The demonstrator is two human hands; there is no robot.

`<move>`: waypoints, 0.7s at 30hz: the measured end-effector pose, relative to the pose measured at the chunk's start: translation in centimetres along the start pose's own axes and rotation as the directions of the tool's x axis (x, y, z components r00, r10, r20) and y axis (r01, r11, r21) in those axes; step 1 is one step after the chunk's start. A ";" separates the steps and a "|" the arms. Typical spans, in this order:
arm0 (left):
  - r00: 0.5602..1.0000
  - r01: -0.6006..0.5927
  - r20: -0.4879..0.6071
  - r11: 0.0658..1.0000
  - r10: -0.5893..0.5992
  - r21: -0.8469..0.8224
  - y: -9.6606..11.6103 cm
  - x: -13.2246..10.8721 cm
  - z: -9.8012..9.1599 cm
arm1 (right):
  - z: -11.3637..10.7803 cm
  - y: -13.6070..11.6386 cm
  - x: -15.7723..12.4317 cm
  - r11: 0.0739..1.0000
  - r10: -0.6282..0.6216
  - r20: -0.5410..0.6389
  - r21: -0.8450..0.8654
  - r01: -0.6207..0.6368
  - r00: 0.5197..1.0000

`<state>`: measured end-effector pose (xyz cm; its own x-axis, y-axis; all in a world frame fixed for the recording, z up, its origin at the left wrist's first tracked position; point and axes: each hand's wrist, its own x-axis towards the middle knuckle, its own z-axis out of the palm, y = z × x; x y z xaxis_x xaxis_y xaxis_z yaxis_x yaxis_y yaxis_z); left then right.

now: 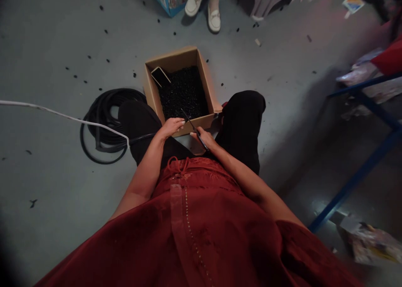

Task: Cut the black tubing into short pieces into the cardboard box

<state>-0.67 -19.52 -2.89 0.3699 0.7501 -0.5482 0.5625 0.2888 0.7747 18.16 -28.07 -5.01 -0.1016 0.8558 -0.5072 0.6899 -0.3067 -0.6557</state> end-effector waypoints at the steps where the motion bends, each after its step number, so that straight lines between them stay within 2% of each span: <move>1: 1.000 -0.009 -0.009 1.000 0.010 0.028 -0.1 0.1 0.0 | 0.0 -0.1 0.1 1.000 0.008 0.001 -0.016 -0.008 1.000; 7: 0.996 -0.059 -0.048 0.974 0.071 0.219 -0.8 0.6 0.2 | 0.0 -0.8 0.4 0.995 0.041 0.009 -0.092 -0.039 0.999; 14: 0.995 -0.022 -0.074 0.899 0.060 0.438 -0.3 0.9 0.2 | 0.5 -0.9 1.2 0.988 0.052 -0.029 -0.145 -0.056 0.998; 17: 0.997 0.012 -0.075 0.887 0.025 0.462 -0.1 0.7 0.2 | 0.7 -0.3 1.7 0.993 0.068 -0.037 -0.090 -0.071 0.997; 21: 0.990 0.047 -0.138 0.921 0.007 0.388 0.1 0.2 0.2 | 0.8 0.3 1.7 0.986 0.135 -0.067 0.112 -0.127 0.989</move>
<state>-0.35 -19.46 -2.98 0.2684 0.8271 -0.4938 0.8220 0.0707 0.5651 17.64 -27.01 -6.54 0.0406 0.8325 -0.5525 0.6125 -0.4577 -0.6446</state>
